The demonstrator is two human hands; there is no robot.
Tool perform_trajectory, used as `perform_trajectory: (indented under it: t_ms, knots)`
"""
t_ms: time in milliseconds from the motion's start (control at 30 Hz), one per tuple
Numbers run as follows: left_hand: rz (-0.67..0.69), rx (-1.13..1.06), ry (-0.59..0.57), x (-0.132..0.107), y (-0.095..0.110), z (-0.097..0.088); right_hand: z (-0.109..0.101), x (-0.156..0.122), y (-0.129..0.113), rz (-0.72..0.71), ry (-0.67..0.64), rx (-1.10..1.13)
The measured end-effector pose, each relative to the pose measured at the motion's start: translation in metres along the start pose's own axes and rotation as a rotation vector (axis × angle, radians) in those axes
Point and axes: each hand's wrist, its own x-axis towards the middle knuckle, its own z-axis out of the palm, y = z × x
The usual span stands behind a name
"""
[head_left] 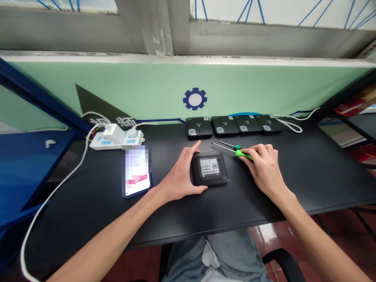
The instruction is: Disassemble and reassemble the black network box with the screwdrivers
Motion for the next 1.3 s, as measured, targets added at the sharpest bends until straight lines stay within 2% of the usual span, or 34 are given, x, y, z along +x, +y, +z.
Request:
perform_trajectory:
  t_ms: [233, 533, 633, 733, 833, 933, 1067, 1200, 1300]
  knots:
    - [0.003, -0.01, 0.002, 0.0, 0.001, 0.001, 0.005, -0.001, 0.004, -0.033, -0.016, 0.021]
    - [-0.013, -0.03, -0.012, -0.001, 0.003, 0.001, 0.001, 0.0, 0.004, -0.027, 0.014, 0.013]
    - [-0.009, -0.018, -0.005, -0.001, 0.003, 0.001, -0.003, -0.002, -0.006, -0.007, 0.062, 0.025]
    - [0.029, -0.001, 0.03, -0.001, 0.003, 0.002, -0.01, -0.005, -0.029, -0.023, 0.064, 0.096]
    - [0.133, 0.011, 0.119, -0.001, 0.003, 0.003, -0.015, -0.006, -0.06, 0.052, -0.012, 0.307]
    - [0.263, 0.041, 0.237, -0.001, 0.005, 0.004, -0.018, -0.003, -0.09, 0.205, -0.134, 0.658]
    - [0.363, 0.025, 0.371, -0.003, 0.01, 0.003, -0.022, 0.007, -0.115, 0.374, -0.354, 0.993]
    - [0.429, 0.05, 0.389, -0.005, 0.012, 0.003, -0.025, 0.018, -0.126, 0.412, -0.519, 1.198]
    - [0.445, 0.04, 0.347, -0.005, 0.011, 0.003, -0.021, 0.024, -0.129, 0.486, -0.55, 1.318]
